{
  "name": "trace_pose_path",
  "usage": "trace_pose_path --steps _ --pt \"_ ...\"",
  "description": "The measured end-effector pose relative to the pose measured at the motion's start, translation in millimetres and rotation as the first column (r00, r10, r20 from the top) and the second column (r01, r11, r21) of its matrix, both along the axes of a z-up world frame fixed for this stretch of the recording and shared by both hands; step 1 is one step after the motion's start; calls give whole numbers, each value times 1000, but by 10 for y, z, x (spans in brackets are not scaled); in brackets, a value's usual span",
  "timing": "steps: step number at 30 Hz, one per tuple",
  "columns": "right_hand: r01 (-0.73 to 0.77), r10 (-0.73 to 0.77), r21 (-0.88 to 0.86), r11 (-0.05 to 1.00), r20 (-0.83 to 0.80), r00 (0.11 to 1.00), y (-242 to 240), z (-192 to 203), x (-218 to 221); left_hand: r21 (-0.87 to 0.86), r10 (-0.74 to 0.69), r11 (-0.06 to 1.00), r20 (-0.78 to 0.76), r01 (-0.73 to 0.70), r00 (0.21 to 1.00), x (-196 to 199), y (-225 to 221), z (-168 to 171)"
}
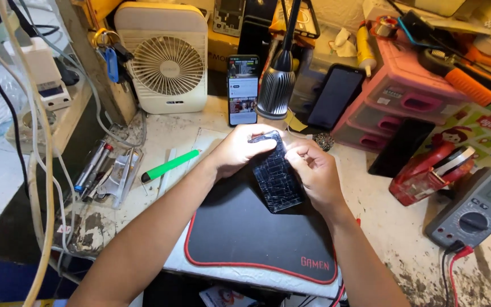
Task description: The person is securing internal components and the screen of a mobile phone during a repair process using manual pressure and an electric screwdriver.
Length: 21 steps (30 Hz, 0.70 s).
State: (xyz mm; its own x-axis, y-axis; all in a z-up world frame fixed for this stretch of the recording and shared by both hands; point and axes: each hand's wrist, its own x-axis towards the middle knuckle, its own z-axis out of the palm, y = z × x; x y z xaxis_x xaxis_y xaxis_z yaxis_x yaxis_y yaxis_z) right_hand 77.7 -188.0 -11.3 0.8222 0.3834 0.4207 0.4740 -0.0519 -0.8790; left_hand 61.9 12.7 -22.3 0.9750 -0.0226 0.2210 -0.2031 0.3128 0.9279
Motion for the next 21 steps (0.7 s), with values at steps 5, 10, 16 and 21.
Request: trace_pose_path --steps 5,10,16,21 --pt "1 -1 -65 998 10 1000 -72 -61 -31 93 -89 992 13 87 996 29 0 -49" --pt "-24 21 -78 997 -35 999 -107 -35 -84 123 -148 982 17 145 989 18 14 -15" --pt "-25 21 -83 996 -45 999 -149 -67 -53 114 -183 977 4 182 983 44 18 -9" --pt "-27 24 -85 996 -37 999 -154 -37 -83 177 -202 964 4 198 979 20 31 25"
